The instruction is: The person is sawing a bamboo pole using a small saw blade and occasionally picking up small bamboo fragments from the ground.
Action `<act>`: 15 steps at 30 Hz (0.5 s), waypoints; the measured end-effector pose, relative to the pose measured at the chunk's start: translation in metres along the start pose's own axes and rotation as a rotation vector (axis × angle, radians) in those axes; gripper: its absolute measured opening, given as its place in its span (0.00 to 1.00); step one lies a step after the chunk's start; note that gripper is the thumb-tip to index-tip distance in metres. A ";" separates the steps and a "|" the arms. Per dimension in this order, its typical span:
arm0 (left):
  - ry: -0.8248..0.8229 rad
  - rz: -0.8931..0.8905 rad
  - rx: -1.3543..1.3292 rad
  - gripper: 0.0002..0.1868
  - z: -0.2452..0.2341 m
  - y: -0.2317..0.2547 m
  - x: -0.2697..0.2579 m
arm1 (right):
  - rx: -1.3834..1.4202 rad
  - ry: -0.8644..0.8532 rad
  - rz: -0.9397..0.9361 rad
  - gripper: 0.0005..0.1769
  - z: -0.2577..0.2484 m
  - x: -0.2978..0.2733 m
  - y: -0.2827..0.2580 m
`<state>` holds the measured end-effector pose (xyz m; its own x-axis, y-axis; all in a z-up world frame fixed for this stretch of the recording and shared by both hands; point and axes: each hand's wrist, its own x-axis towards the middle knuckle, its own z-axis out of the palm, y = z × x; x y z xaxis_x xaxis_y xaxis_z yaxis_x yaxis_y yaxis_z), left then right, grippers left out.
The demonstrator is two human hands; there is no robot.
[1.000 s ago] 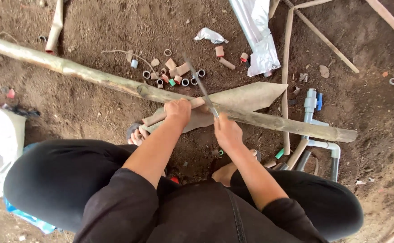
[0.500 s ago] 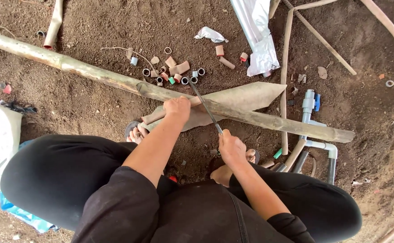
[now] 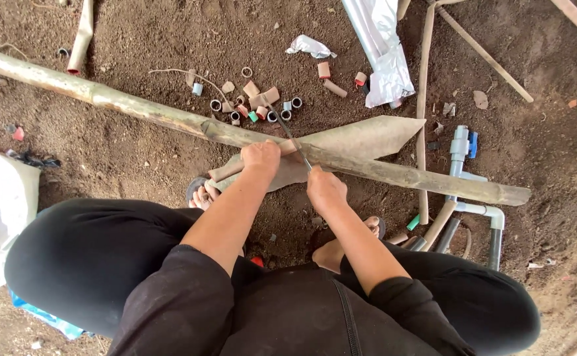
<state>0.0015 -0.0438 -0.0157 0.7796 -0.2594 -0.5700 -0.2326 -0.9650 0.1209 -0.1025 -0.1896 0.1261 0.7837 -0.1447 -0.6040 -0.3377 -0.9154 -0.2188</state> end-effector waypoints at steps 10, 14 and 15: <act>-0.004 0.073 0.073 0.08 -0.014 -0.001 -0.008 | -0.096 -0.102 0.094 0.15 -0.012 -0.008 -0.010; 0.004 0.016 0.026 0.11 0.006 -0.004 0.004 | -0.049 0.001 -0.031 0.15 0.006 0.020 -0.016; 0.010 0.007 -0.007 0.13 0.002 -0.002 -0.001 | -0.027 -0.018 -0.012 0.16 -0.002 0.007 -0.014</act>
<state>-0.0003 -0.0414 -0.0169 0.7837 -0.2666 -0.5611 -0.2342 -0.9634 0.1307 -0.0913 -0.1782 0.1262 0.7779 -0.1269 -0.6154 -0.3141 -0.9268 -0.2058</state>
